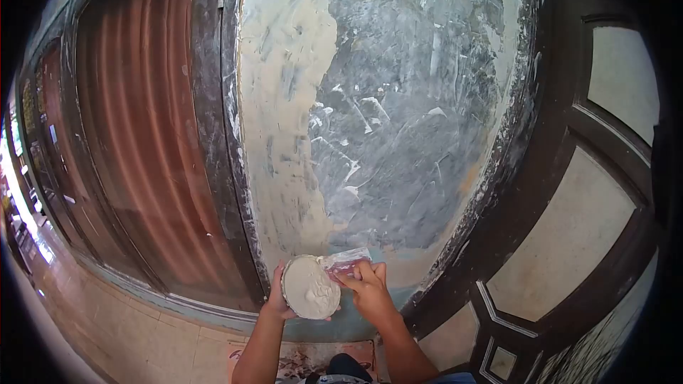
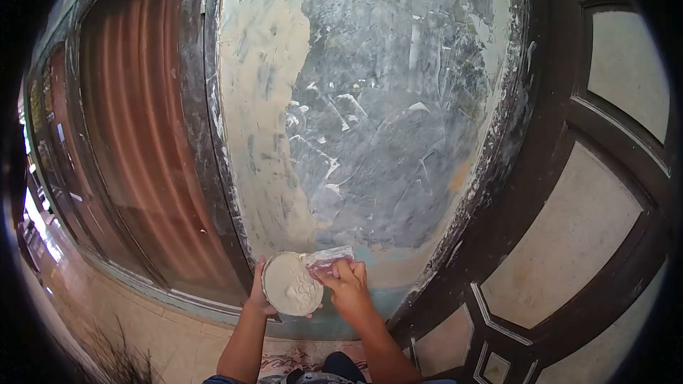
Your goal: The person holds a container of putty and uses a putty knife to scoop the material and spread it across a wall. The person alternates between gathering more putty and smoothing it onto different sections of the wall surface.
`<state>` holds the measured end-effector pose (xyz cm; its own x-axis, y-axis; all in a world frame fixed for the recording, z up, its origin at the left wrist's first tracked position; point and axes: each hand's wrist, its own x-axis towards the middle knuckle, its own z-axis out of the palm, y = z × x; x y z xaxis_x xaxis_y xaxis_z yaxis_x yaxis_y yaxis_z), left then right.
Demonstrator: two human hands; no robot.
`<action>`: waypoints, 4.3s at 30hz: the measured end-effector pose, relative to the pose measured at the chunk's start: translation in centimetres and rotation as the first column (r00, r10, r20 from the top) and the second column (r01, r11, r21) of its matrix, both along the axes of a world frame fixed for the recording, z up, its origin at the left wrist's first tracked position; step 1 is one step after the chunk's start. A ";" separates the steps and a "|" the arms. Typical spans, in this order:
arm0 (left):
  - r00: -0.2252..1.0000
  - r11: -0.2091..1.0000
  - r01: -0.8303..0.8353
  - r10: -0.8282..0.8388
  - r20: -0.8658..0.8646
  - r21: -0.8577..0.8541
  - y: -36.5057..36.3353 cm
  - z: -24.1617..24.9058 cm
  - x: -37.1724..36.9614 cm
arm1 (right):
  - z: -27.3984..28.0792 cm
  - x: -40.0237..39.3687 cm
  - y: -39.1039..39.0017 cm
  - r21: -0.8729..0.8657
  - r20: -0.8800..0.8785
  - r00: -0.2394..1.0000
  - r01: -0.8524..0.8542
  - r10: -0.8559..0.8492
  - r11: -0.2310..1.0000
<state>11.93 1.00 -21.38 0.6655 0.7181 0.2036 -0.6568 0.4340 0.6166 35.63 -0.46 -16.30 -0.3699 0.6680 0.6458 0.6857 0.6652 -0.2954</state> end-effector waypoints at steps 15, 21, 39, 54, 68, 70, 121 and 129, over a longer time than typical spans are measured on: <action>0.887 0.993 -0.061 0.101 0.450 -0.103 -1.4 -0.8 -3.5 | 0.6 0.9 5.8 0.043 -0.185 0.959 0.227 -0.216 0.973; 0.751 0.927 -0.318 0.374 0.544 -0.197 -2.6 -2.6 -5.7 | -1.0 0.5 7.3 -0.002 -0.068 0.959 0.277 -0.276 0.961; 0.738 0.902 -0.384 0.429 0.520 -0.199 -2.6 -2.7 -6.9 | -2.7 -0.4 9.5 0.097 -0.088 0.964 0.259 -0.251 0.961; 0.743 0.861 -0.453 0.507 0.436 -0.230 -4.1 -1.8 -7.4 | -2.1 -0.8 8.7 0.121 -0.136 0.971 0.211 -0.195 0.970; 0.769 0.901 -0.404 0.430 0.473 -0.161 -4.7 -0.5 -7.8 | -3.5 -1.0 8.3 0.100 -0.144 0.958 0.265 -0.249 0.959; 0.778 0.866 -0.462 0.499 0.382 -0.191 -5.0 0.1 -7.5 | -3.7 -1.2 8.8 0.101 -0.118 0.961 0.262 -0.250 0.960; 0.756 0.837 -0.527 0.540 0.370 -0.147 -7.0 -0.7 -9.3 | -5.3 -0.8 9.7 0.102 -0.119 0.957 0.277 -0.265 0.955; 0.745 0.843 -0.502 0.534 0.399 -0.192 -7.0 -0.8 -9.3 | -3.3 -0.4 8.5 0.132 -0.160 0.955 0.271 -0.249 0.954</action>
<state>2.63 -5.96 -22.17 0.0457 0.9495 0.3104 -0.9781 -0.0206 0.2071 35.25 8.03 -19.55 -0.0950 0.6198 0.7790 0.7998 0.5134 -0.3110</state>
